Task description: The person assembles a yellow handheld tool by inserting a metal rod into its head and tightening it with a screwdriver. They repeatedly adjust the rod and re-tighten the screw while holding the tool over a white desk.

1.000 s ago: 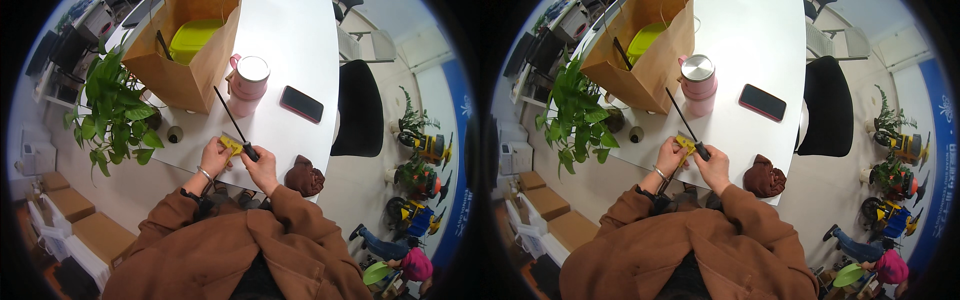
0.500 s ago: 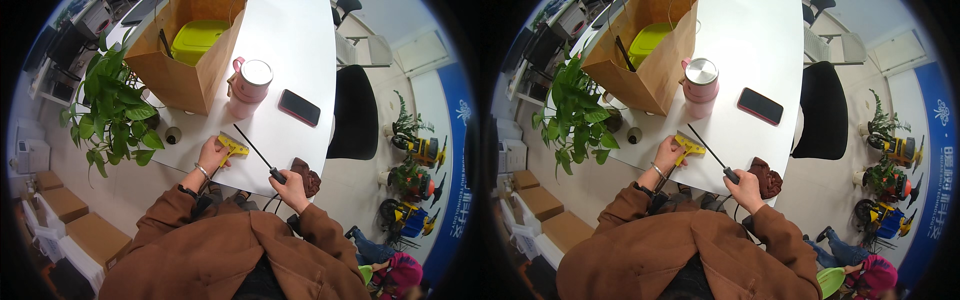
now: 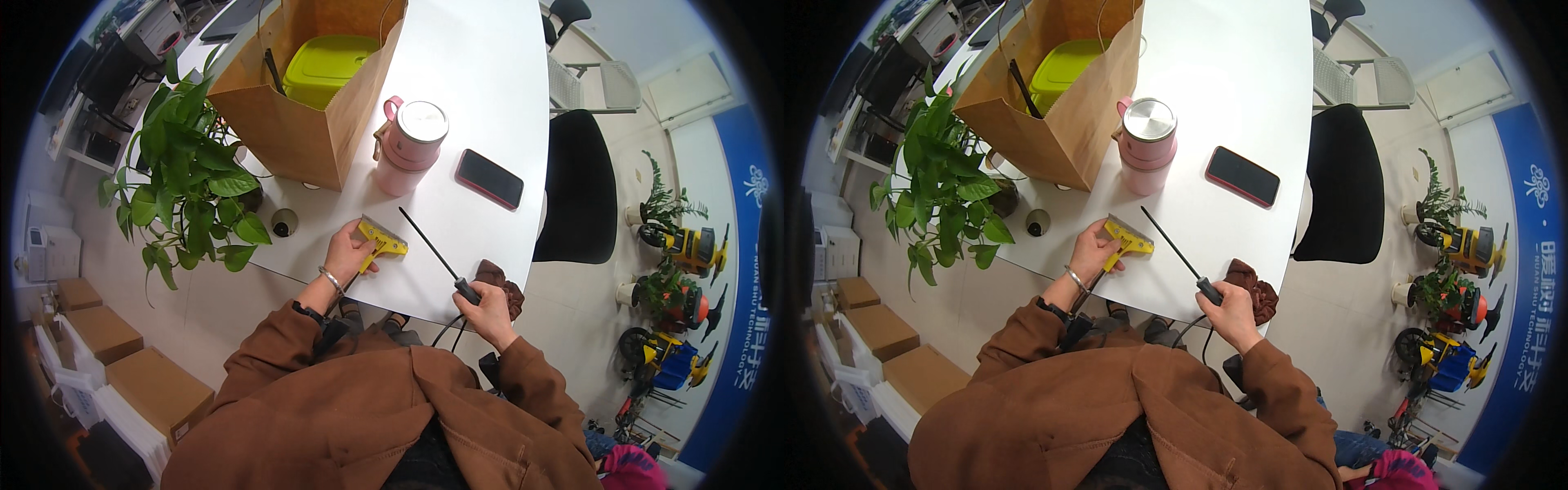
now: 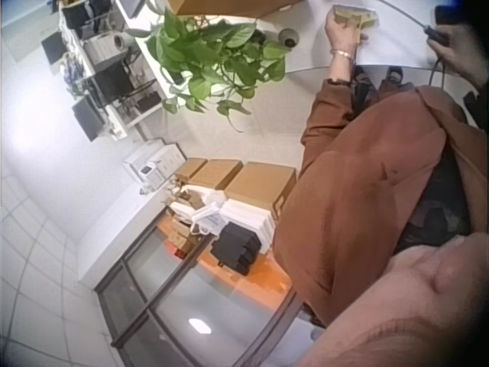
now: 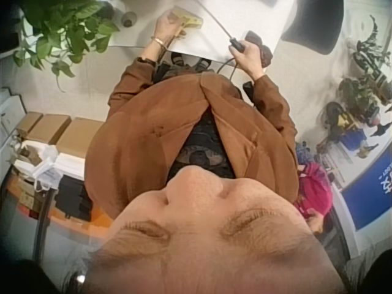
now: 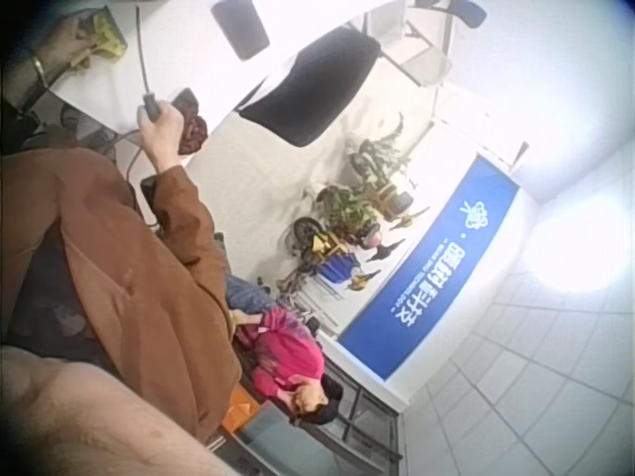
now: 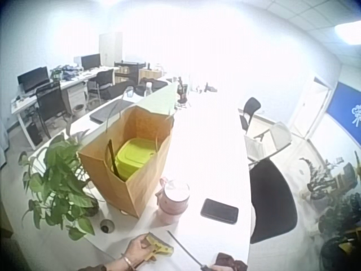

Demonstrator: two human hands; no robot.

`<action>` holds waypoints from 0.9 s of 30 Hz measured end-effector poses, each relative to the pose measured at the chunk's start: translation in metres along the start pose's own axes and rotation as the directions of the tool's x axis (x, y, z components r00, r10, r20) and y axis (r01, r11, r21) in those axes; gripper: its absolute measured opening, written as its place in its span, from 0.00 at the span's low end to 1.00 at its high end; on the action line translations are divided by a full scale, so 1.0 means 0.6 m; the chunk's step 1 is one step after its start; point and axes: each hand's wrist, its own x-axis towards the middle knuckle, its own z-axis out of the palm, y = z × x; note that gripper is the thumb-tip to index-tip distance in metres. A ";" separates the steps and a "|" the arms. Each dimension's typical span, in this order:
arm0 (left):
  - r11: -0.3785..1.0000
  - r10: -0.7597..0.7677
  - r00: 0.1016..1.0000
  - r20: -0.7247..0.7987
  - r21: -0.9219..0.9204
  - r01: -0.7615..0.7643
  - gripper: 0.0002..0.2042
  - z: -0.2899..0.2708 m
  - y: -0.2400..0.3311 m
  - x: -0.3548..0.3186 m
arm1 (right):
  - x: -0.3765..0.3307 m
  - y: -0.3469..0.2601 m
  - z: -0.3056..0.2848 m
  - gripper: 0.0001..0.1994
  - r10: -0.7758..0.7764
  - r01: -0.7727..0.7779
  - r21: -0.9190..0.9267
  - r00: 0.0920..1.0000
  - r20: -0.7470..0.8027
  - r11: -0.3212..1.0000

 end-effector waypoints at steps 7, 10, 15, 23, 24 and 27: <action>1.000 -0.009 1.000 -0.020 0.013 0.009 0.17 -0.005 -0.002 -0.003 | -0.008 0.016 -0.006 0.13 0.046 -0.046 0.052 0.999 0.009 0.998; 1.000 -0.010 1.000 -0.021 0.005 0.010 0.13 -0.011 -0.001 -0.006 | -0.014 0.015 -0.016 0.13 0.081 -0.082 0.048 0.996 0.034 0.995; 0.983 0.164 0.986 -0.025 0.088 -0.161 0.10 -0.011 0.014 -0.036 | -0.027 -0.003 -0.042 0.13 0.028 -0.032 0.079 0.998 0.048 0.996; 0.058 0.728 0.625 0.283 0.882 -0.467 0.16 -0.013 0.064 -0.124 | -0.056 -0.061 -0.124 0.12 -0.078 0.060 0.164 0.991 0.106 0.985; 0.016 0.729 0.621 0.287 0.901 -0.434 0.17 -0.012 0.061 -0.126 | -0.056 -0.069 -0.130 0.12 -0.182 0.174 0.102 0.980 0.076 0.979; -0.105 0.788 0.527 0.319 0.913 -0.395 0.17 -0.013 0.048 -0.111 | -0.056 -0.096 -0.151 0.12 -0.300 0.304 -0.020 0.949 0.099 0.953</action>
